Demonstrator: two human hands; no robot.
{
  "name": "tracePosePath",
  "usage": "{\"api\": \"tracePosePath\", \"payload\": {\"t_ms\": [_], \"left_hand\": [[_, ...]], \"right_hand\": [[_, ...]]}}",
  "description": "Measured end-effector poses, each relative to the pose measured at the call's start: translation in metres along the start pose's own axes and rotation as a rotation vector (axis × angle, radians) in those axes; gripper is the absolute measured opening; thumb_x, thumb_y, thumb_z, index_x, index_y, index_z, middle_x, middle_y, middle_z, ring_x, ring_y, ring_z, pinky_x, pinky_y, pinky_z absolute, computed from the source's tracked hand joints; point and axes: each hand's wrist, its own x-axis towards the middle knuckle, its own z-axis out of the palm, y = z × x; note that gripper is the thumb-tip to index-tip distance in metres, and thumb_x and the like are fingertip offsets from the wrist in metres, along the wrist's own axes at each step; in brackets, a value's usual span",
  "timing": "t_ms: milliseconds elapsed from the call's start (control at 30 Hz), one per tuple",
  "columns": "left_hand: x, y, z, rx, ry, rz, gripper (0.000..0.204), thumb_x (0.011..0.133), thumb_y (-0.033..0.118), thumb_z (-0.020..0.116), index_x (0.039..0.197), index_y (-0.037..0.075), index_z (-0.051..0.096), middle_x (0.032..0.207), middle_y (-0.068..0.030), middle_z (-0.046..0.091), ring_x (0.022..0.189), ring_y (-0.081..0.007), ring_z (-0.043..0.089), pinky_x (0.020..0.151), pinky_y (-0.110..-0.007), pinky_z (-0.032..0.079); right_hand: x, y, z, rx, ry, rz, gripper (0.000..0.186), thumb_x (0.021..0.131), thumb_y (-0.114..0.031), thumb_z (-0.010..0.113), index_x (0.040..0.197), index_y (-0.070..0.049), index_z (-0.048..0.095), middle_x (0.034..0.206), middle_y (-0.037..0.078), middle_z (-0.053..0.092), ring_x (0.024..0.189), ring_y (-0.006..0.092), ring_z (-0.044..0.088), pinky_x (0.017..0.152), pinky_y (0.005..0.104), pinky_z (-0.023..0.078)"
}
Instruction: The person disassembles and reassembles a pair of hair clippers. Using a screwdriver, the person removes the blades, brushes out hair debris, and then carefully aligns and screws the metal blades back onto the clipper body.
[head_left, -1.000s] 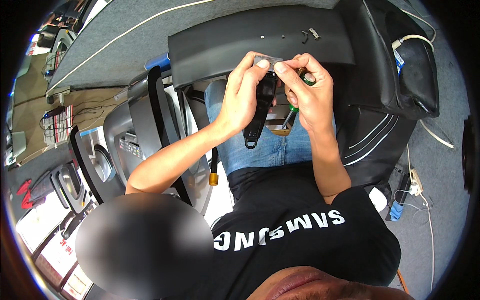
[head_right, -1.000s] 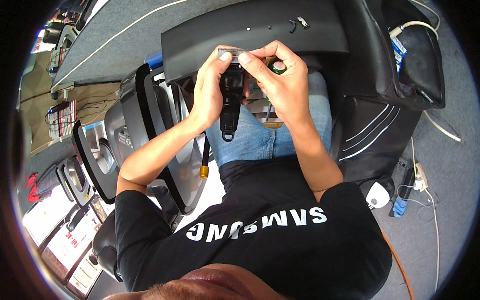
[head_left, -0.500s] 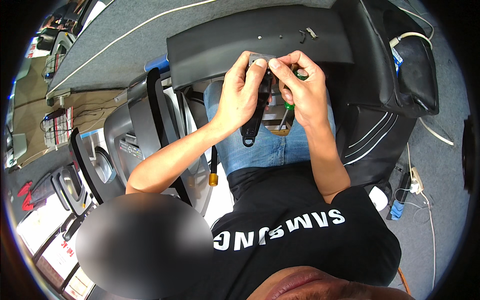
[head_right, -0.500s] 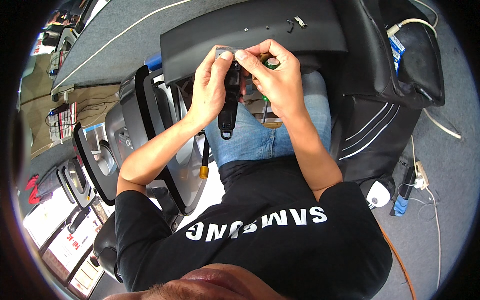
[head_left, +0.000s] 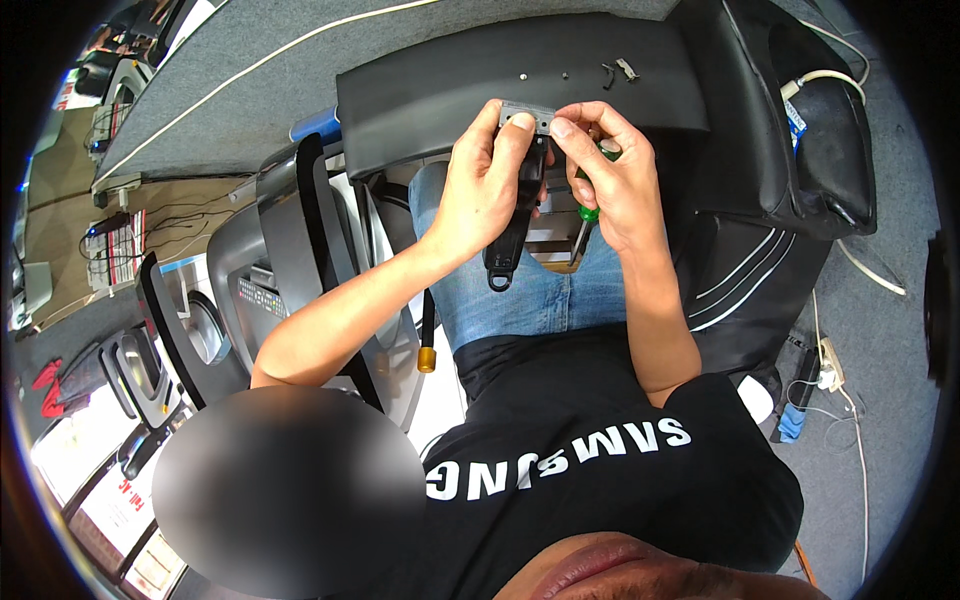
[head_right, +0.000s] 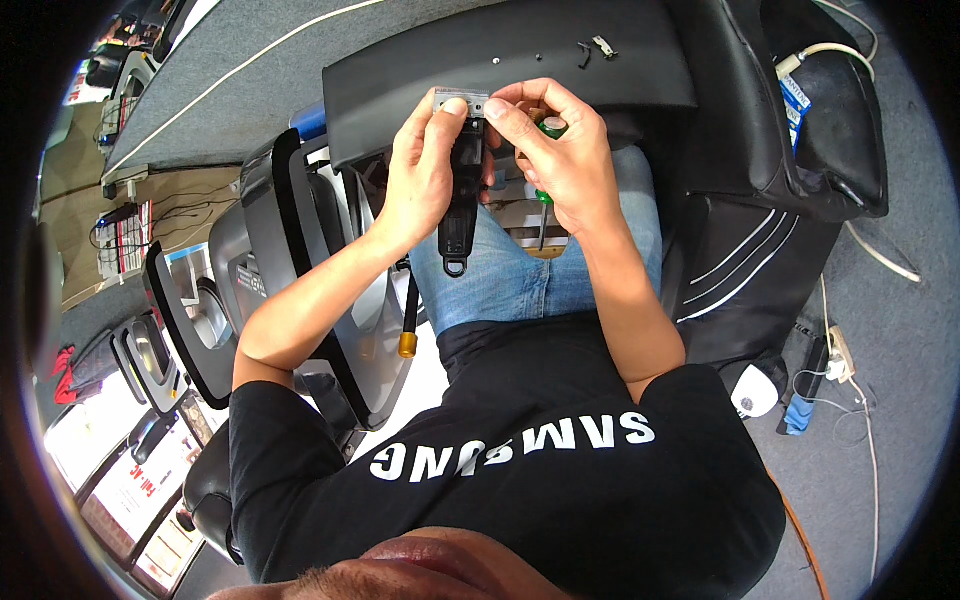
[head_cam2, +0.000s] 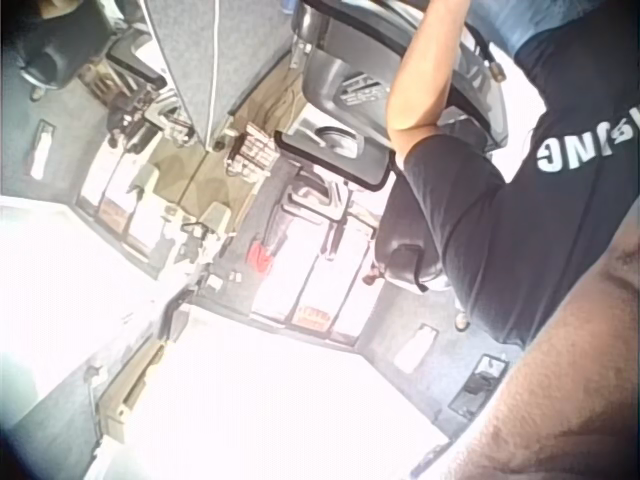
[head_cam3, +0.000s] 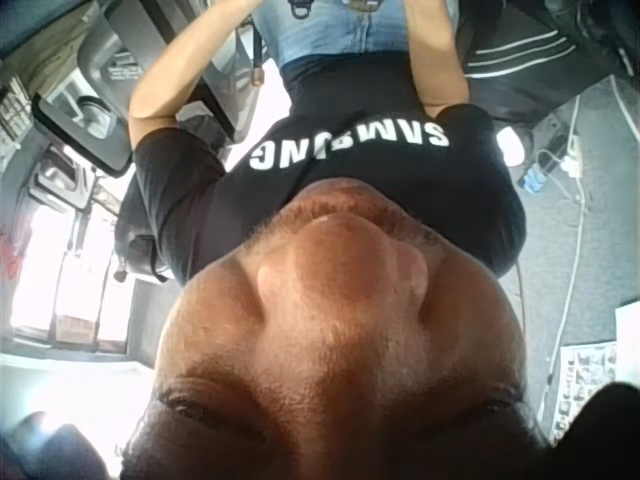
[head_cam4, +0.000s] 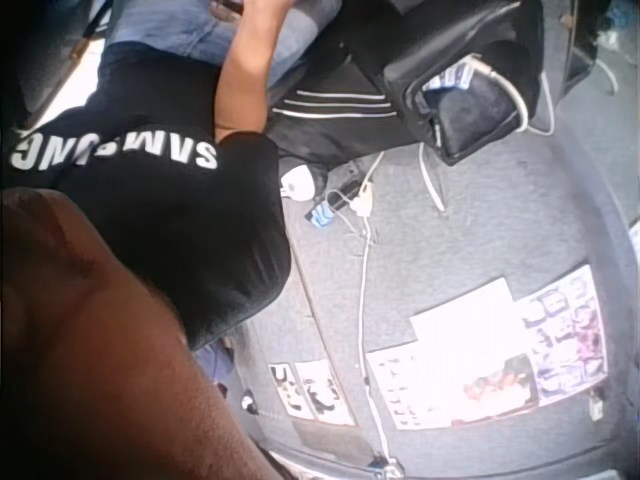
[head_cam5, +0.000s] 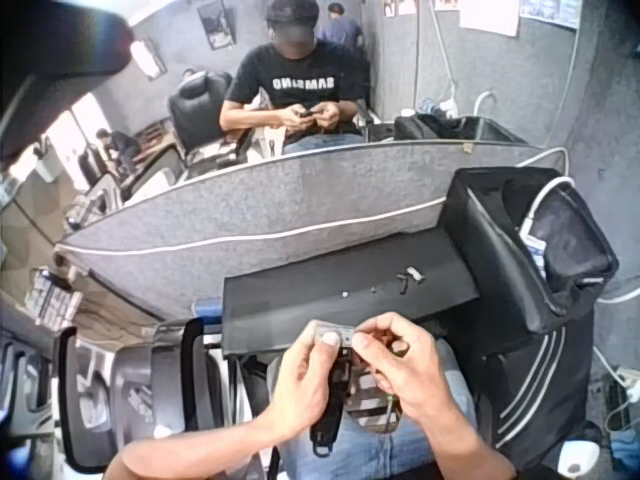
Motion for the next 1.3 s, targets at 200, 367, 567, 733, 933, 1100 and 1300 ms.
{"api": "tracePosePath", "payload": {"t_ms": [200,367,567,733,933,1100,1300], "left_hand": [[0.001,-0.008,-0.002,0.057,-0.005,0.083,0.023,0.111,0.026,0.048,0.109,0.004,0.055,0.082,-0.0027,0.064,0.061,-0.0058,0.057,0.053,-0.024,0.049],[0.000,-0.004,-0.003,0.098,-0.051,0.043,0.027,0.111,0.027,0.042,0.110,0.004,0.056,0.085,-0.0056,0.065,0.063,-0.0108,0.061,0.053,-0.027,0.053],[-0.001,0.003,-0.003,0.110,-0.105,-0.094,0.036,0.110,0.034,0.038,0.112,0.004,0.057,0.088,-0.0074,0.066,0.064,-0.0145,0.065,0.052,-0.029,0.055],[0.000,-0.006,-0.007,-0.083,-0.117,-0.253,0.054,0.108,0.050,0.030,0.114,0.004,0.059,0.091,-0.0087,0.067,0.066,-0.0166,0.066,0.053,-0.032,0.057],[0.002,-0.012,-0.010,-0.143,-0.139,-0.280,0.059,0.107,0.052,0.027,0.114,0.003,0.060,0.092,-0.0105,0.068,0.068,-0.0183,0.067,0.053,-0.033,0.059],[0.002,-0.011,-0.010,-0.169,-0.145,-0.286,0.060,0.107,0.051,0.027,0.110,0.001,0.061,0.091,-0.0116,0.068,0.067,-0.0193,0.067,0.053,-0.034,0.059],[0.002,-0.008,-0.008,-0.181,-0.126,-0.300,0.061,0.107,0.051,0.028,0.110,-0.001,0.061,0.091,-0.0123,0.067,0.066,-0.0197,0.067,0.052,-0.035,0.059]], "right_hand": [[-0.003,-0.001,-0.002,-0.029,0.000,-0.016,0.019,0.097,-0.018,0.076,0.104,-0.001,0.072,0.075,-0.001,0.065,0.054,0.0002,0.046,0.045,0.0181,0.032],[-0.007,-0.003,0.001,-0.130,0.043,-0.089,0.016,0.097,-0.016,0.074,0.101,0.000,0.073,0.073,-0.001,0.065,0.055,0.0002,0.048,0.047,0.0182,0.034],[-0.007,-0.001,0.000,-0.040,0.064,-0.051,0.015,0.096,-0.014,0.073,0.097,0.001,0.071,0.069,0.000,0.063,0.056,0.0008,0.048,0.049,0.0191,0.035],[-0.007,0.002,-0.001,-0.051,0.085,-0.049,0.015,0.097,-0.014,0.072,0.095,0.001,0.070,0.069,0.000,0.063,0.056,0.0010,0.049,0.049,0.0191,0.036],[-0.007,0.008,0.002,-0.057,0.116,-0.100,0.017,0.098,-0.016,0.072,0.096,0.000,0.069,0.069,0.000,0.063,0.058,0.0014,0.053,0.051,0.0187,0.039],[-0.005,0.008,0.002,-0.056,0.110,-0.095,0.017,0.098,-0.017,0.072,0.096,0.000,0.069,0.069,0.000,0.063,0.058,0.0016,0.053,0.051,0.0186,0.038],[-0.004,0.009,0.002,-0.055,0.108,-0.081,0.017,0.098,-0.016,0.072,0.096,0.000,0.069,0.069,0.001,0.063,0.057,0.0020,0.053,0.050,0.0189,0.038]]}}
